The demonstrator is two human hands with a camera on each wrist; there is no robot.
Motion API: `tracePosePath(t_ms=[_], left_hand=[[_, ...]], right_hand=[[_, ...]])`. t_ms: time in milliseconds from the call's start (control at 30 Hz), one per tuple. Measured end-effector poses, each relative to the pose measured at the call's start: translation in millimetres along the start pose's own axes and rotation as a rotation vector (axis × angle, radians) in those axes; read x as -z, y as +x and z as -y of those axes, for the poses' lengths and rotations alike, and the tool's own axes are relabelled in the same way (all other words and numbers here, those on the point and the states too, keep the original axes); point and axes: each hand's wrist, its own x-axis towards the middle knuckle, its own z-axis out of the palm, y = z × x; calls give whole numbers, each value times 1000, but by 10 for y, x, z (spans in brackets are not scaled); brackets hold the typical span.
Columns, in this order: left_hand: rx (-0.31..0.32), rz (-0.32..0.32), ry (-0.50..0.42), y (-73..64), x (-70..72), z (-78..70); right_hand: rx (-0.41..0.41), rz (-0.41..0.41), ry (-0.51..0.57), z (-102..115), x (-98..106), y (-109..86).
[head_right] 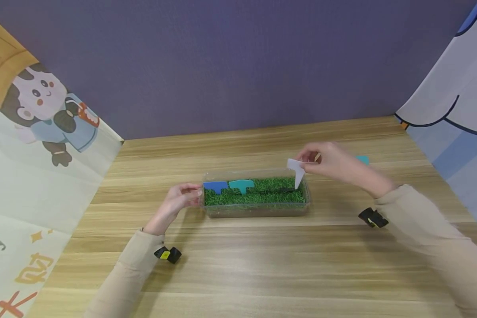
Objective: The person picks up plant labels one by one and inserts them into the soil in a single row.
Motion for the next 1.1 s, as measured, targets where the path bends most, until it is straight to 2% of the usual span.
tracePosePath(t_ms=[433,867,1100], left_hand=[[1,8,-9,6,3,-1],[-14,12,6,21,12,19],[-6,10,11,14,10,14]], right_hand=[[10,44,0,111,-151,151],[-38,122,35,232,-294,275],[18,121,21,214,-402,336]])
